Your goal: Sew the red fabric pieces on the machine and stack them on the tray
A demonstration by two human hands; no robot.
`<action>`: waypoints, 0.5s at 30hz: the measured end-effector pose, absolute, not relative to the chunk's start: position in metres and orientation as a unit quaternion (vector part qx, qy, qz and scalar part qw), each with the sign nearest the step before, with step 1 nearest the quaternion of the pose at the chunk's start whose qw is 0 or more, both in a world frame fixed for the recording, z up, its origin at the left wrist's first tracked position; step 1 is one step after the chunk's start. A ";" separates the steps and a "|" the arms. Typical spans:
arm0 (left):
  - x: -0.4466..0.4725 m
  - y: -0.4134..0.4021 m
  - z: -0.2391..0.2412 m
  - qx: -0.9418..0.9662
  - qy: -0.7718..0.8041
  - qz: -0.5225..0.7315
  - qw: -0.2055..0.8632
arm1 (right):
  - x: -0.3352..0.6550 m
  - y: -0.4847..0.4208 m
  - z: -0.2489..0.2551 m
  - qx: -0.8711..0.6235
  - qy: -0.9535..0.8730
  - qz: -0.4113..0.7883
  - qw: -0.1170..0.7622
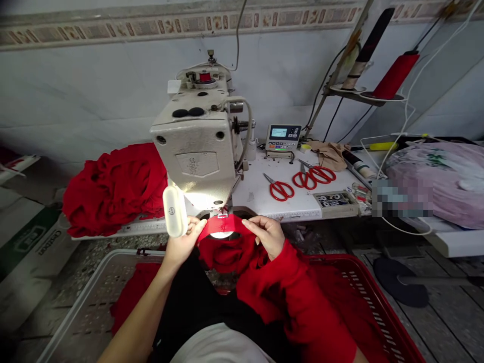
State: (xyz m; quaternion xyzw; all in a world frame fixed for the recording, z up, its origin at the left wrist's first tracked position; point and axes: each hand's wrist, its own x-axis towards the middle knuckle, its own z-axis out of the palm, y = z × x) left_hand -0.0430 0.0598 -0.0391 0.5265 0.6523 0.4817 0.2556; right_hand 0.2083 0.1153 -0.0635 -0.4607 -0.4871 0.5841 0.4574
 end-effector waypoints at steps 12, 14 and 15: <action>-0.060 0.014 -0.009 0.727 0.497 0.369 0.298 | 0.140 0.070 -0.095 -0.288 -0.409 0.800 0.332; -0.070 0.022 -0.005 0.714 0.546 0.406 0.167 | 0.126 0.069 -0.098 -0.264 -0.405 0.811 0.330; -0.078 0.026 -0.003 0.696 0.575 0.420 0.093 | 0.124 0.070 -0.099 -0.255 -0.409 0.815 0.322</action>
